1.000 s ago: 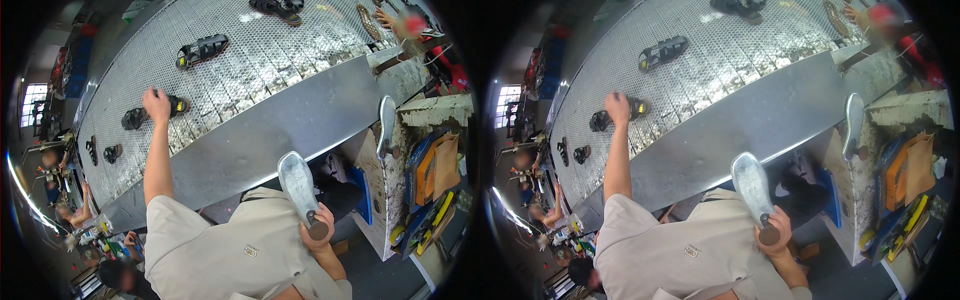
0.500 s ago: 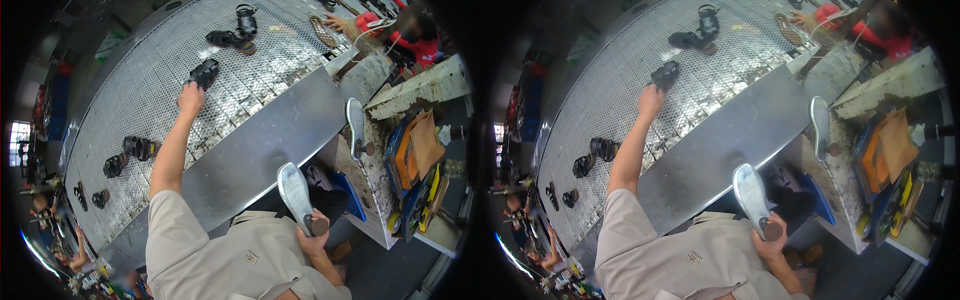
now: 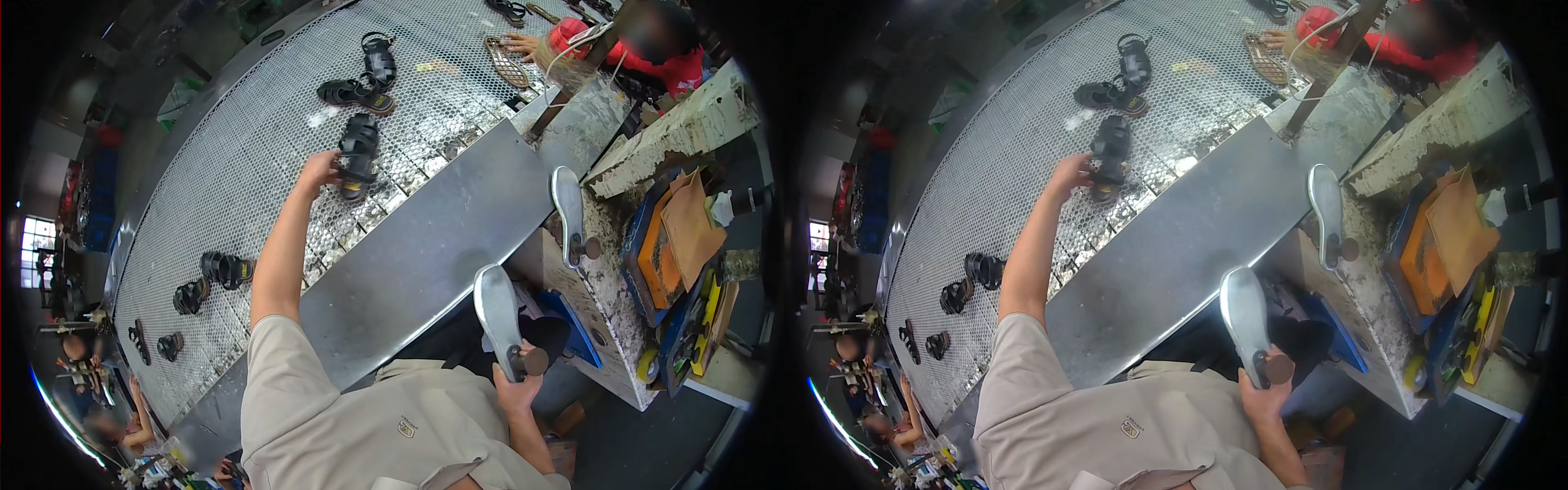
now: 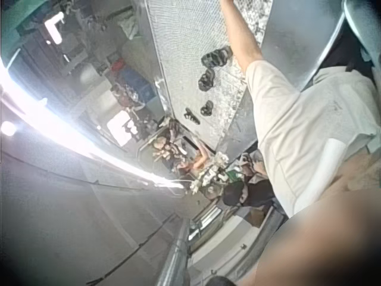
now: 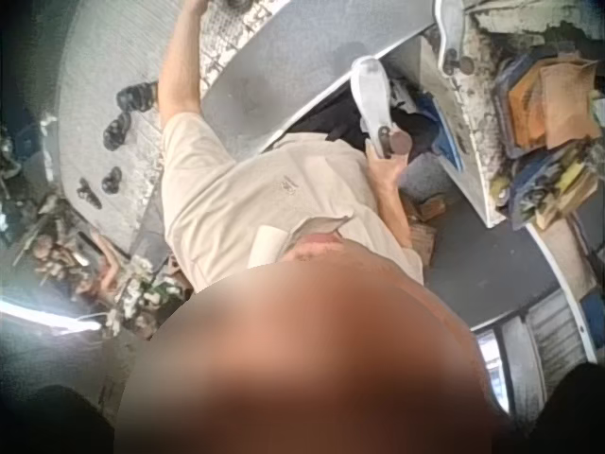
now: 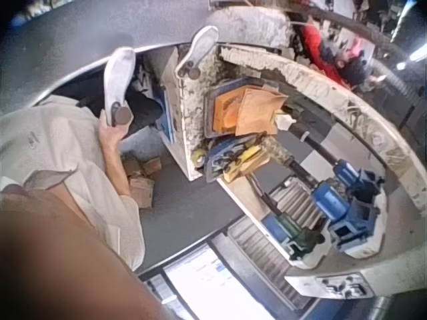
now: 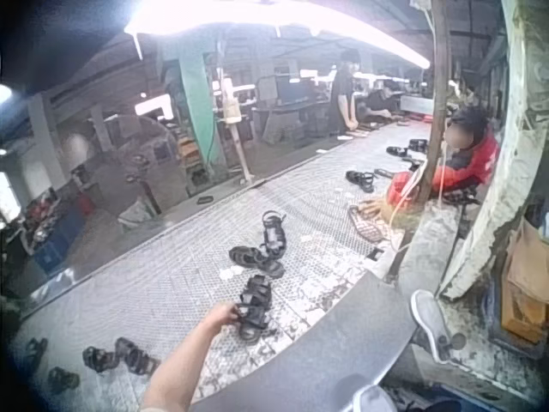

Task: The recorder is attaching soles to sandal uppers using a press machine on a production line.

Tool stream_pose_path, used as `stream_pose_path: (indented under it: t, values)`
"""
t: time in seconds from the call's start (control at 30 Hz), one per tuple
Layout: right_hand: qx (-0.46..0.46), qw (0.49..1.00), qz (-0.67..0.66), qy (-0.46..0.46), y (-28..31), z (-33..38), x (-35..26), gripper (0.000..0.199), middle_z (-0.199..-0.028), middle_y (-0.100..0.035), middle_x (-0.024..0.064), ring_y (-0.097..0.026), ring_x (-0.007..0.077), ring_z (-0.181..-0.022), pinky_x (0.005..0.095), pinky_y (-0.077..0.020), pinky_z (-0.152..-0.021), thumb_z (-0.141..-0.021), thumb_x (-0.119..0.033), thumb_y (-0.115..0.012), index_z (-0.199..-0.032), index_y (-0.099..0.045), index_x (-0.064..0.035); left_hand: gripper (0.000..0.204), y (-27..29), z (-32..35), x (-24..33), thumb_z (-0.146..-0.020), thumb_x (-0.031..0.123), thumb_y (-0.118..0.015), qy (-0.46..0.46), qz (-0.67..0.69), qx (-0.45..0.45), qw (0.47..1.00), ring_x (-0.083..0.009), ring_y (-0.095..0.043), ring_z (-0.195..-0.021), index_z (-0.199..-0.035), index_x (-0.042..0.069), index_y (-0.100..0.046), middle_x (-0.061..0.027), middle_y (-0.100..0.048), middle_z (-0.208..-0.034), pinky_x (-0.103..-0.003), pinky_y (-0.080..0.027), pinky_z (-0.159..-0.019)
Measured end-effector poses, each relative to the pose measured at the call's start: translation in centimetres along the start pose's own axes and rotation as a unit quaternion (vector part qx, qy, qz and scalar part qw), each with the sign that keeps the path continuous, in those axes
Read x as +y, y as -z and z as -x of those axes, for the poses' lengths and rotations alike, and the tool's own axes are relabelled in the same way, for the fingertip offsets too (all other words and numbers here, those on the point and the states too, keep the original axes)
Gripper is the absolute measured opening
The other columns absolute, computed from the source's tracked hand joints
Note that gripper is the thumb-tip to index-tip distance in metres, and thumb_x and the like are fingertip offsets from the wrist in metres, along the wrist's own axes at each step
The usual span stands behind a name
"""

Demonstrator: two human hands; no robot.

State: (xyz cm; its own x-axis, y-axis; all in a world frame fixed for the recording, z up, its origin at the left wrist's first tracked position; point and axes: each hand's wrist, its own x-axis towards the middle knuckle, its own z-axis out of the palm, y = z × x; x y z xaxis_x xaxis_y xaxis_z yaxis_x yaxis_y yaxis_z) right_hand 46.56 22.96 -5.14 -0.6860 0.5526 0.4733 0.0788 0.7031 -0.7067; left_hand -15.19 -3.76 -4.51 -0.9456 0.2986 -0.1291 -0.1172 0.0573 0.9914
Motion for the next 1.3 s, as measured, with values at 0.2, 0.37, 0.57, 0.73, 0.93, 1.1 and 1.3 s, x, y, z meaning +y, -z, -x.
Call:
stream_pose_path:
  t: [0.2,0.37,0.57,0.73,0.93,1.1,1.3]
  values:
    - [-0.037,0.996,-0.032,-0.078,-0.2,0.2,-1.2,0.060,-0.123,-0.061,0.0158,-0.063,0.0367,-0.127,0.0480,-0.0482,-0.111,-0.067,0.001,-0.089,-0.117,-0.057,-0.0039,0.044,-4.9,-2.8,4.7,-0.099,0.022,-0.058,-0.103,-0.200,0.088,0.970,-0.0382,-0.074,-0.101,-0.139,0.005,-0.065,-0.0236,-0.072,-0.122,-0.048,-0.062,-0.087]
    - [-0.048,0.994,-0.050,-0.084,-0.1,1.3,-1.3,0.062,-0.124,-0.060,0.0159,-0.062,0.0360,-0.128,0.0470,-0.0472,-0.111,-0.066,0.002,-0.090,-0.118,-0.056,-0.0033,0.053,-4.2,-8.5,5.6,-0.096,0.023,-0.060,-0.154,-0.396,0.270,0.864,-0.0449,-0.069,-0.116,-0.147,0.011,-0.060,-0.0269,-0.072,-0.126,-0.055,-0.054,-0.100]
    - [-0.027,0.998,-0.012,-0.049,0.2,2.6,-1.0,0.060,-0.124,-0.063,0.0174,-0.065,0.0320,-0.116,0.0415,-0.0523,-0.102,-0.068,-0.006,-0.091,-0.121,-0.062,-0.0002,0.074,-2.0,-13.4,4.6,-0.095,0.035,-0.063,-0.067,-0.274,0.316,0.906,-0.0456,-0.066,-0.126,-0.160,0.006,-0.043,-0.0283,-0.068,-0.136,-0.051,-0.051,-0.109]
    - [-0.022,0.998,-0.021,-0.062,-0.3,2.0,-0.5,0.062,-0.124,-0.063,0.0176,-0.065,0.0310,-0.117,0.0416,-0.0517,-0.103,-0.067,-0.006,-0.092,-0.121,-0.062,-0.0003,0.063,-4.8,-14.5,5.3,-0.089,0.033,-0.065,-0.156,-0.391,0.107,0.901,-0.0476,-0.064,-0.128,-0.150,0.015,-0.063,-0.0246,-0.065,-0.145,-0.047,-0.050,-0.112]
    - [-0.020,0.996,-0.027,-0.088,-0.5,-0.2,-0.4,0.063,-0.124,-0.062,0.0167,-0.065,0.0293,-0.117,0.0409,-0.0512,-0.103,-0.066,-0.004,-0.092,-0.120,-0.060,-0.0011,0.034,-12.9,-12.2,10.5,-0.094,0.026,-0.064,-0.293,-0.433,0.248,0.816,-0.0393,-0.061,-0.124,-0.122,0.012,-0.077,-0.0174,-0.068,-0.128,-0.049,-0.051,-0.104]
    - [0.005,0.999,-0.031,0.019,-2.6,-3.2,0.6,0.066,-0.127,-0.062,0.0170,-0.065,0.0293,-0.120,0.0398,-0.0505,-0.107,-0.068,-0.001,-0.091,-0.125,-0.057,-0.0010,0.039,-12.7,-15.0,12.5,-0.099,0.028,-0.064,-0.400,-0.454,0.298,0.739,-0.0399,-0.057,-0.132,-0.134,0.012,-0.070,-0.0183,-0.064,-0.138,-0.053,-0.048,-0.108]
    - [0.056,0.995,-0.039,0.075,-11.7,-13.0,4.6,0.069,-0.129,-0.063,0.0191,-0.064,0.0407,-0.127,0.0532,-0.0486,-0.114,-0.072,-0.005,-0.093,-0.131,-0.056,-0.0018,0.048,-15.0,-15.8,15.7,-0.105,0.035,-0.050,-0.166,-0.516,0.175,0.822,-0.0427,-0.064,-0.128,-0.139,0.006,-0.065,-0.0238,-0.066,-0.137,-0.054,-0.050,-0.108]
